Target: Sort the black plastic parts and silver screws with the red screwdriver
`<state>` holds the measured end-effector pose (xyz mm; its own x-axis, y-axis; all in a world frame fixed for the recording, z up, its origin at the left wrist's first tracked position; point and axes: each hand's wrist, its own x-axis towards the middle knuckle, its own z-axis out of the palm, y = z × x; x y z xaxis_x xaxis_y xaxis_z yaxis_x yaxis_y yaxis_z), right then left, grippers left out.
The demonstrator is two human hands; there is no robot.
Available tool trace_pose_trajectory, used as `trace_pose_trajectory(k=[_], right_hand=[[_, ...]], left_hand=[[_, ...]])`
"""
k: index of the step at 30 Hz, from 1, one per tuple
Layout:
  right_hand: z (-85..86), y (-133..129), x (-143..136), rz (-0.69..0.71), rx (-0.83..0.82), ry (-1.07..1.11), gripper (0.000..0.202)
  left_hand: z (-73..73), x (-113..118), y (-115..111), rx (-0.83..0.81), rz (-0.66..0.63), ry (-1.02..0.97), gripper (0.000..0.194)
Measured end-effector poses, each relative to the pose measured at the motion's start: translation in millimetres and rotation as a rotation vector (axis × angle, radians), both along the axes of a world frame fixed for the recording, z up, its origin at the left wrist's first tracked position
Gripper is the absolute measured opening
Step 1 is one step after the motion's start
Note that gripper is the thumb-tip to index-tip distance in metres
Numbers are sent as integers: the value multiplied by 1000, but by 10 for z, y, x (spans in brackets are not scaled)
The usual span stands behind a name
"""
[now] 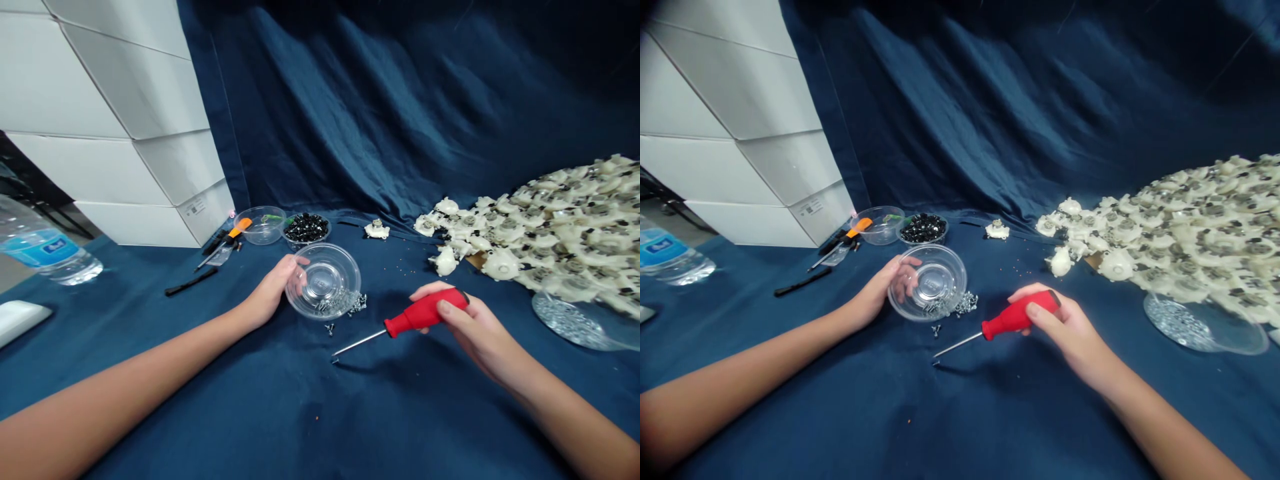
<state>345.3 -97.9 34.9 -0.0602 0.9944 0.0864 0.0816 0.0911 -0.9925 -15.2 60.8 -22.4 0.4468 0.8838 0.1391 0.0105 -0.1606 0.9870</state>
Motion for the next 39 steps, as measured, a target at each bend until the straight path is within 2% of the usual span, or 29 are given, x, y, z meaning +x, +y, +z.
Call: trace_pose_trajectory(k=[3,9,16,22,25,32,37,39], right_hand=[[-18,17,-8,28,-37,-1,38],[48,-13,-47,-29,-32,59,35],[83,-55,-42,33,-87,186,37],[54,-19,-68,4,-72,91,36],[58,-14,-73,-25,-71,111,37],[35,-18,3,62,9,235,41],[-102,16,49,-95,155,102,38],[-121,21,54,-114,176,116,38]], left_hand=[[1,1,1,-5,3,1,53],[-11,-3,11,-7,7,4,53],[-11,-9,0,5,1,9,54],[-19,-8,7,13,2,6,54],[-27,-7,16,10,1,1,54],[-37,-22,14,33,-13,12,52],[-47,-22,18,27,-11,13,51],[-45,-18,19,18,-8,9,52]])
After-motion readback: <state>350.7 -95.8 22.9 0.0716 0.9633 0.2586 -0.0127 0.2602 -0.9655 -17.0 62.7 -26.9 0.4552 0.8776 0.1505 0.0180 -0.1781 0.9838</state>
